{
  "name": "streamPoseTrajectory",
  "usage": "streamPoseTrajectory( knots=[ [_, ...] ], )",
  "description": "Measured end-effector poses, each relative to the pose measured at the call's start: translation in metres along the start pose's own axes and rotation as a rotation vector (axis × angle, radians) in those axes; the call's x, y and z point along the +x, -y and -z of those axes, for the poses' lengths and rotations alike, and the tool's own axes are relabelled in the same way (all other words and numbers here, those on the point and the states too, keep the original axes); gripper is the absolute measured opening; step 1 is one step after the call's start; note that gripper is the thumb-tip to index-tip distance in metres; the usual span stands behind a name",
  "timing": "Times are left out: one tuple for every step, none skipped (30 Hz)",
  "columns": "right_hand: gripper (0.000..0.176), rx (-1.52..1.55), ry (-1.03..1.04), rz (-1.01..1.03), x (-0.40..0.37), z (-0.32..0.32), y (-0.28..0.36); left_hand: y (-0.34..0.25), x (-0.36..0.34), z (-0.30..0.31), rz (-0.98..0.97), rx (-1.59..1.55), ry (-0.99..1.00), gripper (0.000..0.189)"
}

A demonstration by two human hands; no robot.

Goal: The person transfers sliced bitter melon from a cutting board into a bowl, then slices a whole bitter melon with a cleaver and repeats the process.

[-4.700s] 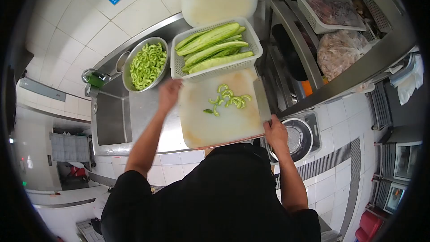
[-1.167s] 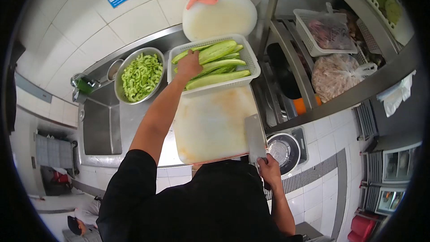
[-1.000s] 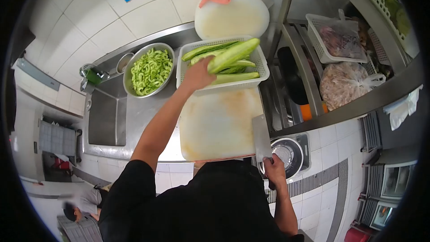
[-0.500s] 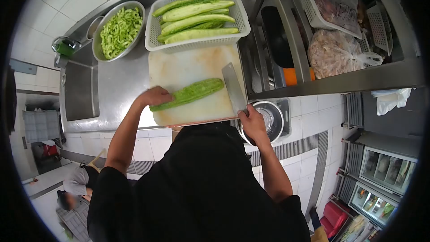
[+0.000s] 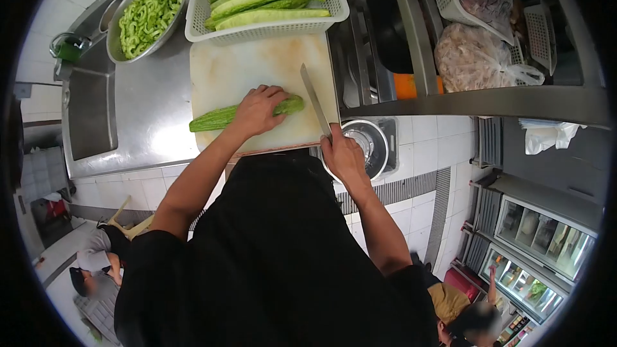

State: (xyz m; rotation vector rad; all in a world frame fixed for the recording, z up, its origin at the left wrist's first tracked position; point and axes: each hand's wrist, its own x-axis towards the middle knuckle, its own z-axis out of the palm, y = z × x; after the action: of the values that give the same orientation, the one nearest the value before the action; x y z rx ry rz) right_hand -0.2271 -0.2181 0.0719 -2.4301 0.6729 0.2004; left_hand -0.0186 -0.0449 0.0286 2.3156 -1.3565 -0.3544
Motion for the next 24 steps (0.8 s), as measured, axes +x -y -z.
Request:
streamPoseTrajectory(
  knots=[
    [0.031, -0.049, -0.022, 0.013, -0.002, 0.004, 0.005, -0.001, -0.006, 0.000, -0.024, 0.018, 0.029, 0.050],
    [0.031, -0.050, -0.016, 0.011, -0.003, 0.006, 0.007, -0.001, -0.012, -0.001, -0.020, 0.014, 0.032, 0.050],
    [0.030, -0.048, -0.018, 0.005, -0.004, 0.007, 0.009, -0.001, -0.018, -0.003, -0.032, -0.010, 0.016, 0.050],
    [0.029, -0.045, -0.020, -0.001, -0.005, 0.006, 0.010, -0.001, -0.021, -0.004, -0.044, -0.034, 0.000, 0.049],
    [0.029, -0.047, -0.015, -0.004, -0.006, 0.003, 0.008, -0.002, -0.023, -0.006, -0.041, -0.038, 0.003, 0.049],
    [0.027, -0.048, -0.026, 0.015, -0.005, -0.002, 0.006, -0.003, -0.024, -0.007, -0.037, -0.038, -0.003, 0.050],
    [0.026, -0.049, -0.037, 0.034, -0.005, -0.005, 0.004, -0.004, -0.024, -0.007, -0.034, -0.038, -0.009, 0.051],
    [0.026, -0.051, -0.031, 0.032, -0.005, -0.006, 0.002, -0.005, -0.025, -0.007, -0.031, -0.043, -0.006, 0.051],
    [0.025, -0.058, -0.022, 0.041, -0.003, -0.004, 0.004, -0.007, -0.024, -0.005, -0.018, -0.047, -0.007, 0.050],
    [0.025, -0.064, -0.014, 0.050, -0.002, -0.003, 0.005, -0.008, -0.023, -0.004, -0.006, -0.050, -0.008, 0.050],
    [0.025, -0.065, -0.011, 0.046, 0.000, -0.003, 0.005, -0.009, -0.023, -0.004, -0.005, -0.054, -0.005, 0.050],
    [0.025, -0.080, -0.021, 0.065, 0.001, -0.003, 0.005, -0.010, -0.023, -0.005, -0.011, -0.048, -0.014, 0.049],
    [0.025, -0.094, -0.033, 0.085, 0.002, -0.002, 0.006, -0.010, -0.022, -0.006, -0.016, -0.040, -0.024, 0.048],
    [0.025, -0.094, -0.033, 0.083, 0.003, 0.000, 0.008, -0.011, -0.020, -0.007, -0.017, -0.041, -0.023, 0.048],
    [0.025, -0.077, -0.018, 0.068, 0.003, 0.004, 0.013, -0.013, -0.018, -0.008, -0.014, -0.054, -0.041, 0.048],
    [0.026, -0.060, -0.004, 0.053, 0.003, 0.005, 0.015, -0.015, -0.015, -0.010, -0.011, -0.067, -0.059, 0.048],
    [0.026, -0.061, -0.004, 0.050, 0.003, 0.005, 0.015, -0.016, -0.013, -0.011, -0.013, -0.068, -0.057, 0.048],
    [0.026, -0.034, 0.004, 0.047, 0.003, 0.005, 0.014, -0.018, -0.010, -0.011, -0.016, -0.073, -0.038, 0.047],
    [0.026, -0.008, 0.013, 0.045, 0.003, 0.004, 0.013, -0.021, -0.007, -0.010, -0.019, -0.078, -0.019, 0.047],
    [0.026, -0.010, 0.013, 0.041, 0.003, 0.004, 0.013, -0.023, -0.006, -0.010, -0.021, -0.081, -0.017, 0.047],
    [0.027, -0.026, 0.015, 0.036, 0.003, 0.003, 0.013, -0.025, -0.005, -0.012, -0.024, -0.078, -0.027, 0.045],
    [0.028, -0.042, 0.017, 0.030, 0.003, 0.003, 0.012, -0.026, -0.004, -0.012, -0.028, -0.073, -0.036, 0.044],
    [0.028, -0.042, 0.016, 0.027, 0.003, 0.003, 0.012, -0.026, -0.003, -0.014, -0.031, -0.075, -0.033, 0.044],
    [0.029, -0.041, 0.011, 0.028, 0.003, 0.003, 0.011, -0.025, -0.001, -0.015, -0.056, -0.096, -0.063, 0.041]
  ],
)
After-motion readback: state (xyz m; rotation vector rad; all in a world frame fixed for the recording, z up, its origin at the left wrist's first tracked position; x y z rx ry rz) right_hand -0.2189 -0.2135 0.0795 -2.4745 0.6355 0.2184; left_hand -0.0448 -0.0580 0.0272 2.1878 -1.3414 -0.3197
